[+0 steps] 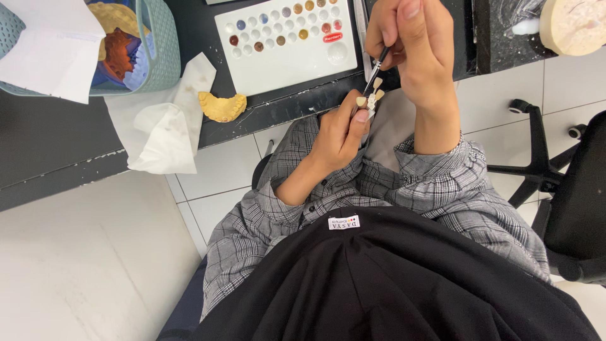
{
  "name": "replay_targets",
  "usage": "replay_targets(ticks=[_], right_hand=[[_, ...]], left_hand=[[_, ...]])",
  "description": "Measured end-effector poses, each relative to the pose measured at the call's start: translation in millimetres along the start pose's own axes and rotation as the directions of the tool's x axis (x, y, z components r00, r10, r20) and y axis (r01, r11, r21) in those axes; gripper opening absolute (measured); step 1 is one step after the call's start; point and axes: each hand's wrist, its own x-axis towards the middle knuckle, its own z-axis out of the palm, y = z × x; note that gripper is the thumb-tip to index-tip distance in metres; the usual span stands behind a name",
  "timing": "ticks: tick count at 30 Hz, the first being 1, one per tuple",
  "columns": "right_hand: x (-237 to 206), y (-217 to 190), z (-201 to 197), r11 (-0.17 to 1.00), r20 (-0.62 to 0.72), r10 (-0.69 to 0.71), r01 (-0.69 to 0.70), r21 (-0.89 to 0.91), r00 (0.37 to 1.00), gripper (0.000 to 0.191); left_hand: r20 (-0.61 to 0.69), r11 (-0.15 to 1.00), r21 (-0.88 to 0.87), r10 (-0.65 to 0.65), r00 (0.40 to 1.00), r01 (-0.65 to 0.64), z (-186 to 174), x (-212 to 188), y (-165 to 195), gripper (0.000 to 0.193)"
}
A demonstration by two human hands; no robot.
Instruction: The person holds small dental crown prosthetic teeth in one hand and uses a fine brush to apply stain from a palette of color wells onto the crowns. They dip the brush into different palette wells, rotate the crowns to reach various surfaces, and work on multiple crowns one at a time over a laboratory bench.
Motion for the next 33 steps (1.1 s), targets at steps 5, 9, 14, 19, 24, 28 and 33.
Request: replay_targets(ticks=[5, 9, 14, 19, 24, 28, 33], right_hand=[[-1.3, 2.0, -1.2, 1.0, 0.004, 0.011, -0.011, -0.021, 1.0, 0.048], [-1.6, 2.4, -1.5, 0.998, 0.01, 0.008, -0.007, -0.068, 1.0, 0.049], [-0.5, 3.6, -1.5, 1.0, -0.002, 0.002, -0.002, -0.016, 1.0, 0.049], [-1.4, 3.7, -1.8, 0.998, 0.009, 0.02, -0.02, -0.056, 1.0, 0.049], [-0.4, 4.2, -1.8, 0.998, 0.001, 0.009, -0.009, -0.057, 1.0, 0.05], [-0.8, 4.1, -1.9, 0.997, 0.012, 0.02, -0.019, -0.072, 1.0, 0.05], [0.7, 4.7, -2.4, 1.0, 0.01, 0.009, -0.009, -0.024, 1.0, 0.049]], left_hand=[[0.004, 1.0, -0.005, 0.0, 1.0, 0.0, 0.9, 0.0, -0.7, 0.022], [0.0, 1.0, -0.024, 0.007, 1.0, -0.007, 1.0, 0.1, -1.8, 0.021], [0.002, 0.999, -0.031, 0.011, 1.0, -0.011, 1.2, -0.2, -1.4, 0.02], [0.004, 0.999, -0.03, 0.012, 1.0, -0.012, 0.6, -0.6, -1.1, 0.021], [0.008, 1.0, -0.022, 0.004, 1.0, -0.004, 0.9, -0.2, -2.0, 0.021], [0.006, 1.0, -0.005, 0.01, 1.0, -0.01, 0.5, -0.1, -1.9, 0.022], [0.002, 1.0, 0.0, 0.01, 1.0, -0.01, 0.1, 0.4, -1.0, 0.023]])
